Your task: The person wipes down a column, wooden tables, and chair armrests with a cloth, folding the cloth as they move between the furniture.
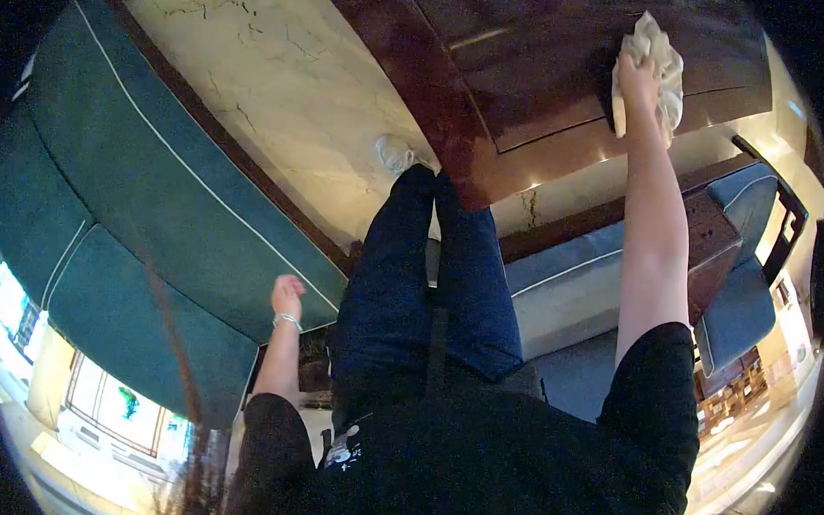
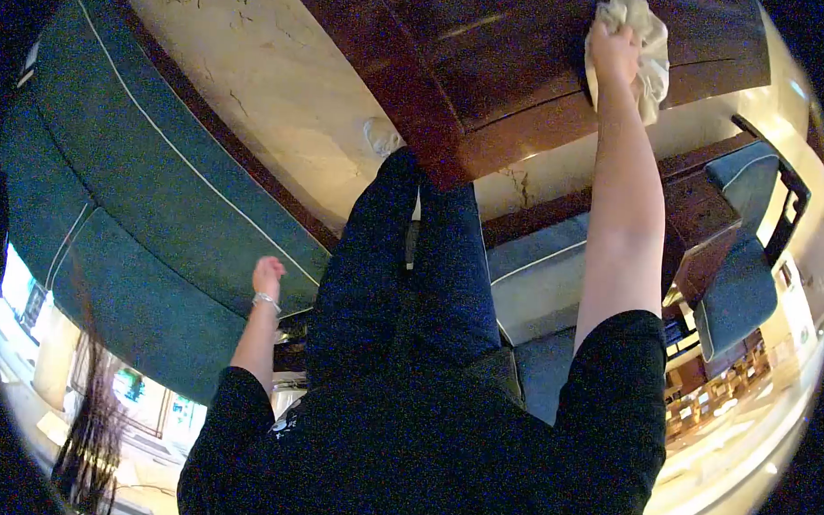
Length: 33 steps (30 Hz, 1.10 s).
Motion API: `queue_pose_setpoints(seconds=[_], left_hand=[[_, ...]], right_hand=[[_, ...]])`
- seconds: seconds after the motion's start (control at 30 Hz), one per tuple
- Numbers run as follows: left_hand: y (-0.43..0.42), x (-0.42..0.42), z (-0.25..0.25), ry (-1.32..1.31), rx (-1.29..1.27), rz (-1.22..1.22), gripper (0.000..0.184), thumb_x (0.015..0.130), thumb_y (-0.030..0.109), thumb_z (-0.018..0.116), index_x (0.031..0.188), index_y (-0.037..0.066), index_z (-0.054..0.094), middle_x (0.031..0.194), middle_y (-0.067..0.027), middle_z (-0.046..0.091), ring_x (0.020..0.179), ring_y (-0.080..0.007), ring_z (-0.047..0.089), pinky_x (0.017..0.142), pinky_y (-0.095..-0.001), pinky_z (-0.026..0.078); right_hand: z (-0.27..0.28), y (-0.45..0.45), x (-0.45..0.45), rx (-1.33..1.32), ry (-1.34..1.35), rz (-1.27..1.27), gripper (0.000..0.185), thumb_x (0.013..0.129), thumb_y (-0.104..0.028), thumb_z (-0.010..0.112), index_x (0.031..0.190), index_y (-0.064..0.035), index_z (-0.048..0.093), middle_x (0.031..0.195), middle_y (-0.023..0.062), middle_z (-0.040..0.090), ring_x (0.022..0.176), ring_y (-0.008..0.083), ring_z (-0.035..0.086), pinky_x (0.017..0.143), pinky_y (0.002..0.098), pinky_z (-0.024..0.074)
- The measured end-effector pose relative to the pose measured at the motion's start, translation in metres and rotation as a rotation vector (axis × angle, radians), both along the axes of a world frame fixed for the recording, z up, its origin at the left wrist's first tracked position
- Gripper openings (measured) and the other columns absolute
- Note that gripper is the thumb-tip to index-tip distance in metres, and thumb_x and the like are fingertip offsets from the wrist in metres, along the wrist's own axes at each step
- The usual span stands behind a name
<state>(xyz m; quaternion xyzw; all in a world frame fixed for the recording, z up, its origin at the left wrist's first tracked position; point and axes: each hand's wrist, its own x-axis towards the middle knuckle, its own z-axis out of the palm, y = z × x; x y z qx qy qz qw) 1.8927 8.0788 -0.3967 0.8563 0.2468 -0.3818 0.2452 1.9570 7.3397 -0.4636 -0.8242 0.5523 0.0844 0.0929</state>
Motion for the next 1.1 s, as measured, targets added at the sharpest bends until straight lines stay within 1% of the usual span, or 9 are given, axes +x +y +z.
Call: queue_pose_setpoints(seconds=[0.17,0.27,0.37,0.43,0.57,0.77,0.9,0.97,1.1], left_hand=[[-0.051,-0.036,0.022,0.237,-0.088,0.083,0.026,0.089,0.020,0.036,0.080,0.004,0.054,0.063,-0.0048,0.054,0.052,-0.0111,0.051,0.048,-0.0261,0.042],[-0.097,-0.021,0.026,0.329,-0.059,-0.034,0.026,0.088,0.021,0.038,0.076,0.004,0.055,0.058,-0.0038,0.051,0.049,-0.0099,0.047,0.046,-0.0251,0.039],[-0.130,0.001,0.030,0.345,-0.087,-0.178,0.026,0.088,0.021,0.039,0.074,0.005,0.055,0.058,-0.0024,0.050,0.050,-0.0089,0.046,0.045,-0.0238,0.037],[-0.139,0.010,0.019,0.453,-0.251,0.040,0.026,0.088,0.019,0.039,0.074,0.005,0.055,0.062,-0.0015,0.051,0.054,-0.0089,0.048,0.048,-0.0229,0.039],[-0.164,0.026,0.007,0.375,-0.307,0.203,0.024,0.089,0.018,0.039,0.076,0.006,0.056,0.066,-0.0009,0.053,0.057,-0.0083,0.050,0.053,-0.0210,0.042],[-0.173,0.007,0.011,0.398,-0.265,0.150,0.016,0.083,0.014,0.045,0.075,0.008,0.057,0.064,0.0008,0.053,0.055,-0.0079,0.049,0.049,-0.0210,0.040],[-0.168,-0.006,0.005,0.412,-0.170,-0.065,0.011,0.077,0.012,0.050,0.071,0.007,0.058,0.063,-0.0011,0.053,0.056,-0.0103,0.049,0.053,-0.0240,0.039],[-0.182,0.004,0.010,0.130,-0.197,-0.272,0.012,0.078,0.013,0.050,0.073,0.007,0.058,0.063,-0.0017,0.053,0.061,-0.0122,0.050,0.059,-0.0259,0.040],[-0.172,0.032,0.001,0.173,-0.123,-0.230,0.013,0.081,0.012,0.047,0.077,0.006,0.056,0.069,-0.0030,0.056,0.069,-0.0115,0.053,0.066,-0.0256,0.041]], right_hand=[[0.035,0.127,0.084,-0.010,-0.003,0.519,0.042,0.077,-0.038,0.048,0.110,-0.0137,0.049,0.094,0.0181,0.058,0.089,0.0328,0.056,0.077,0.0453,0.0428],[0.032,0.227,0.075,0.254,-0.142,0.886,0.024,0.069,-0.026,0.052,0.089,-0.0144,0.055,0.081,0.0143,0.055,0.069,0.0325,0.057,0.056,0.0453,0.0464],[0.025,0.282,-0.008,0.263,-0.308,1.113,0.024,0.063,-0.026,0.058,0.086,-0.0218,0.053,0.093,0.0068,0.049,0.084,0.0273,0.049,0.052,0.0393,0.0442],[0.021,0.288,-0.069,0.329,-0.371,1.168,0.031,0.061,-0.026,0.061,0.090,-0.0240,0.052,0.093,0.0053,0.048,0.087,0.0252,0.045,0.056,0.0407,0.0441],[0.039,0.239,-0.133,0.404,-0.106,1.295,0.027,0.066,-0.026,0.057,0.092,-0.0299,0.052,0.095,0.0029,0.048,0.089,0.0207,0.049,0.064,0.0410,0.0423],[0.020,0.082,-0.123,0.161,0.045,1.052,0.033,0.067,-0.030,0.059,0.097,-0.0189,0.053,0.092,0.0092,0.049,0.083,0.0299,0.051,0.060,0.0452,0.0457],[0.013,-0.038,-0.066,-0.106,0.074,0.457,0.047,0.073,-0.041,0.054,0.111,-0.0146,0.045,0.104,0.0183,0.050,0.094,0.0388,0.050,0.075,0.0483,0.0429],[0.004,-0.040,-0.058,-0.135,0.074,0.410,0.049,0.073,-0.043,0.053,0.111,-0.0139,0.045,0.104,0.0195,0.050,0.095,0.0396,0.049,0.076,0.0478,0.0423],[0.015,0.001,-0.051,-0.003,0.134,0.202,0.051,0.073,-0.045,0.052,0.109,-0.0107,0.044,0.104,0.0216,0.050,0.093,0.0397,0.050,0.077,0.0470,0.0416]])
